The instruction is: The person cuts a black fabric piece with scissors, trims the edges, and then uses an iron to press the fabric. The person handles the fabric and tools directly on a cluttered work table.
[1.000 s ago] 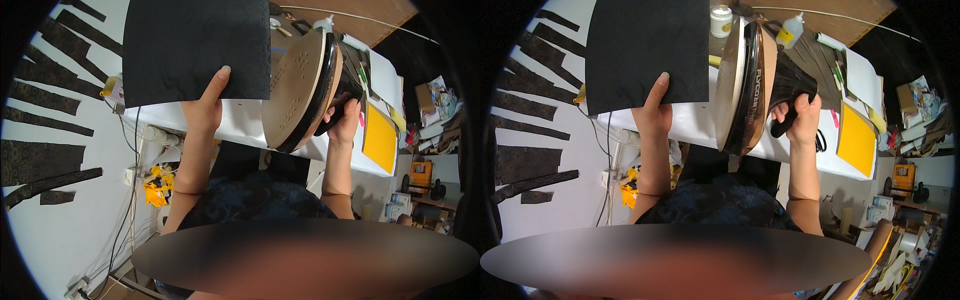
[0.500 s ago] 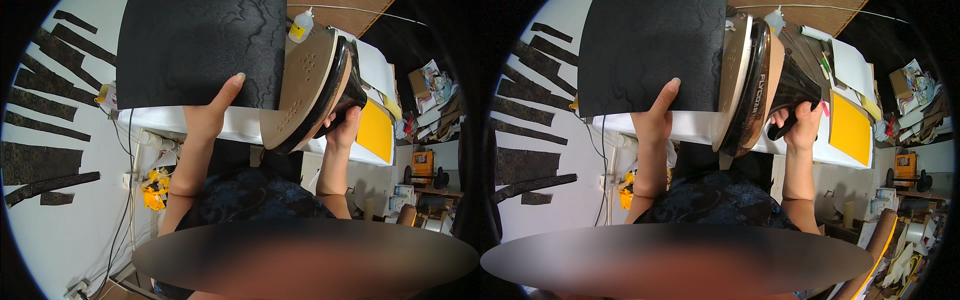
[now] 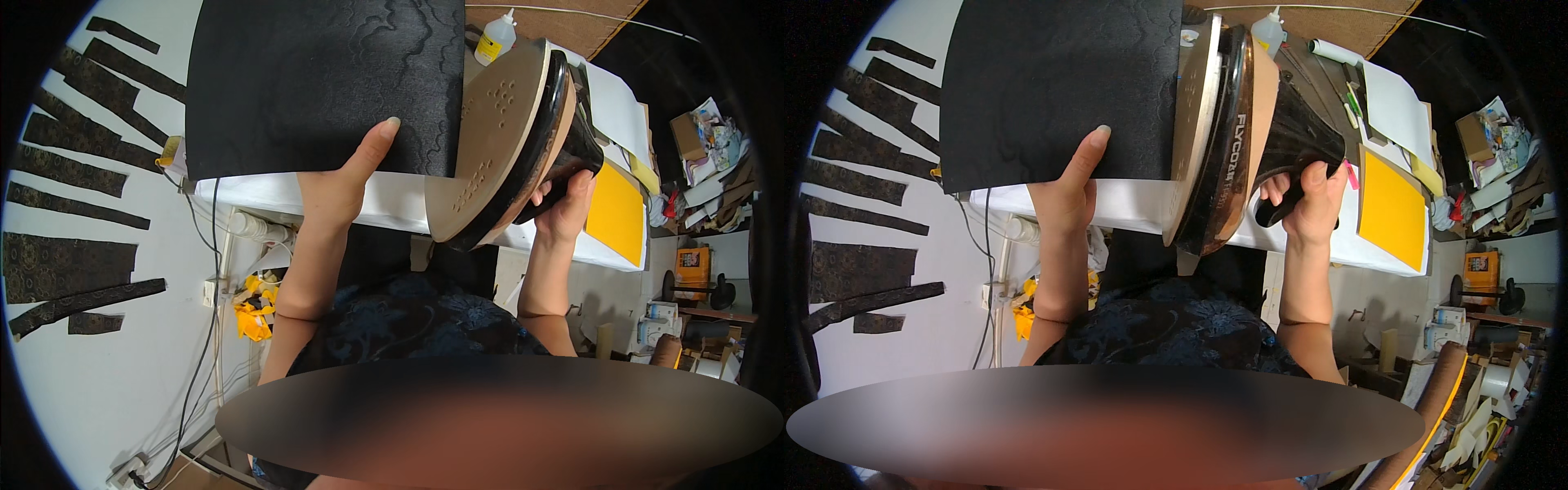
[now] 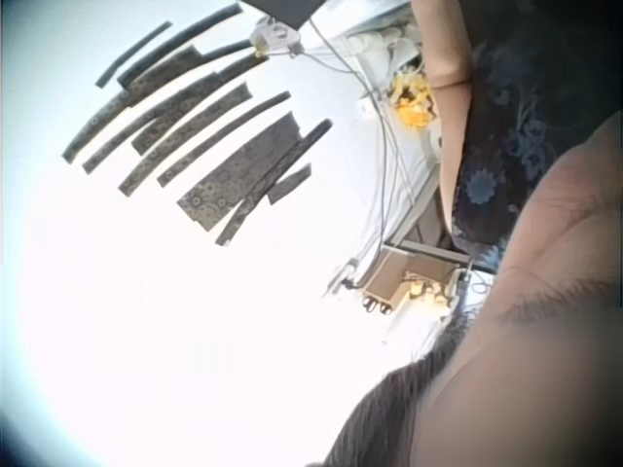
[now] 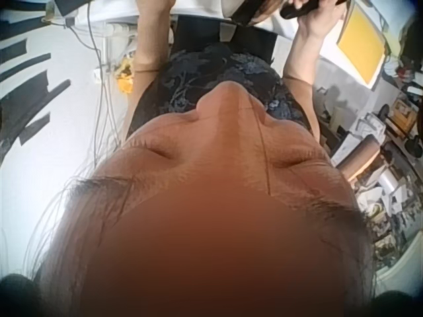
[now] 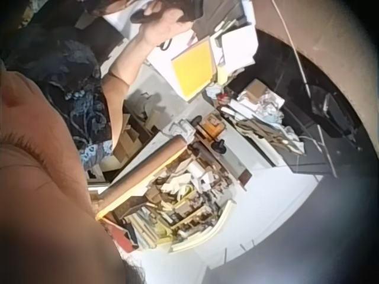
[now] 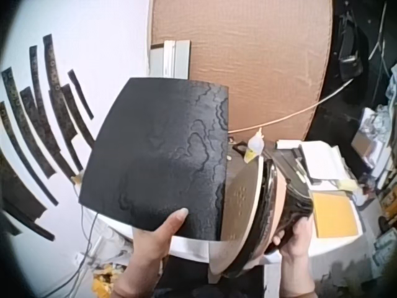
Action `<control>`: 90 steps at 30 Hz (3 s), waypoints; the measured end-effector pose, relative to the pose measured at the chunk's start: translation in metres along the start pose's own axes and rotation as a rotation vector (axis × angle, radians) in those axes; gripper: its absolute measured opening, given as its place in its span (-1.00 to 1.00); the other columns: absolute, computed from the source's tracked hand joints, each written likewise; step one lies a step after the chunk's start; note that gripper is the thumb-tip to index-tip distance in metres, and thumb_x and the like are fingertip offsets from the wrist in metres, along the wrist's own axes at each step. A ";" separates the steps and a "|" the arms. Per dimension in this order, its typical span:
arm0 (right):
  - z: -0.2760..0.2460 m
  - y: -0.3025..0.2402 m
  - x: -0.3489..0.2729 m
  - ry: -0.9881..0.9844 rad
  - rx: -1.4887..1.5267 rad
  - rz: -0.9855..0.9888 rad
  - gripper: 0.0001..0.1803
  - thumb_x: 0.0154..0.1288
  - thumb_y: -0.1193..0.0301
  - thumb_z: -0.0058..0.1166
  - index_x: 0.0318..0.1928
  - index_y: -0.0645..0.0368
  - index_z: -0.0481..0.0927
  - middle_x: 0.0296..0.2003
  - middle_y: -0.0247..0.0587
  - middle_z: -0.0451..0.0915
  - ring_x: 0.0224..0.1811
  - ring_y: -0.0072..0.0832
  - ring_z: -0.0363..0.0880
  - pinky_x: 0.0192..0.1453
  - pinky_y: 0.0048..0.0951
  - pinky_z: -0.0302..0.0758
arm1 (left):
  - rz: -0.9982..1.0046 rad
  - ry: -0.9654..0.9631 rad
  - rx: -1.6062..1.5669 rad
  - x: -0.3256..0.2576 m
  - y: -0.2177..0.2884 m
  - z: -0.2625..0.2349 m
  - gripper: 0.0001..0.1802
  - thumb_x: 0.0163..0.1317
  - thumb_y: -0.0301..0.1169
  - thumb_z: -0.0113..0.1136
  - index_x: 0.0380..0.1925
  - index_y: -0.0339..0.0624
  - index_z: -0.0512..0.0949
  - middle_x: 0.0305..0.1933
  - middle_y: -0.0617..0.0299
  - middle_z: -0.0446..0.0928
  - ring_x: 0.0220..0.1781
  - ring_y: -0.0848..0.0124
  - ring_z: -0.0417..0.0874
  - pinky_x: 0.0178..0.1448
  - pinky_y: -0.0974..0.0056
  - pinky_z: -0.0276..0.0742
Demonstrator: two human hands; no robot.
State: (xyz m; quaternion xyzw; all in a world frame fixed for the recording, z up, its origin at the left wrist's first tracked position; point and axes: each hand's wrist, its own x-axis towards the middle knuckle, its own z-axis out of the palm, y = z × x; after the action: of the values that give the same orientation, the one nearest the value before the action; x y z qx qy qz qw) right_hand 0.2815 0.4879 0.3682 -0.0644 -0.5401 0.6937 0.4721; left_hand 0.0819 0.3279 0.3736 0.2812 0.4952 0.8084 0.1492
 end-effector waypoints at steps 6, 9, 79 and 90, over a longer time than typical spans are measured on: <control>0.004 -0.002 0.004 -0.034 -0.010 -0.016 -0.45 0.27 0.09 0.15 -0.03 0.29 0.29 -0.62 -0.19 0.39 -0.70 -0.48 0.34 -0.55 -0.41 0.41 | 0.102 -0.021 0.009 0.002 -0.003 -0.003 -0.37 -0.06 -0.77 0.33 0.08 -0.31 0.38 -0.02 0.12 0.48 -0.08 0.38 0.59 0.05 0.36 0.57; 0.005 -0.002 0.006 -0.065 -0.011 -0.011 -0.48 0.26 0.11 0.16 -0.08 0.32 0.33 -0.60 -0.17 0.42 -0.66 -0.46 0.39 -0.52 -0.41 0.43 | 0.042 -0.035 0.039 0.001 -0.001 -0.006 -0.39 -0.05 -0.78 0.32 0.06 -0.31 0.39 0.00 0.12 0.47 -0.06 0.38 0.58 0.07 0.35 0.56; 0.013 0.018 -0.029 0.440 0.107 -0.733 -0.18 0.17 -0.31 -0.12 0.13 0.15 0.39 0.04 -0.22 0.46 0.08 -0.36 0.45 0.19 -0.18 0.40 | -0.618 -0.113 -0.805 -0.001 -0.010 0.050 -0.63 0.11 -0.55 0.20 -0.03 -0.24 0.47 0.00 0.18 0.53 0.04 0.34 0.54 0.22 0.26 0.37; 0.012 0.016 -0.035 0.563 0.011 -0.699 -0.32 0.18 -0.17 -0.05 0.12 0.05 0.41 0.03 -0.26 0.47 0.08 -0.37 0.49 0.14 -0.16 0.50 | -0.523 -0.122 -0.688 0.000 -0.003 0.049 -0.64 0.16 -0.55 0.12 -0.01 -0.38 0.45 0.00 0.06 0.55 0.08 0.27 0.55 0.24 0.20 0.38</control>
State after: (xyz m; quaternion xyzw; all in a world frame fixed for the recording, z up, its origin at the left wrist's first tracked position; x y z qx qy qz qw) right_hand 0.2839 0.4552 0.3455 -0.0618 -0.3764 0.4507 0.8071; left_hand 0.1110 0.3645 0.3879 0.1274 0.2418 0.8432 0.4629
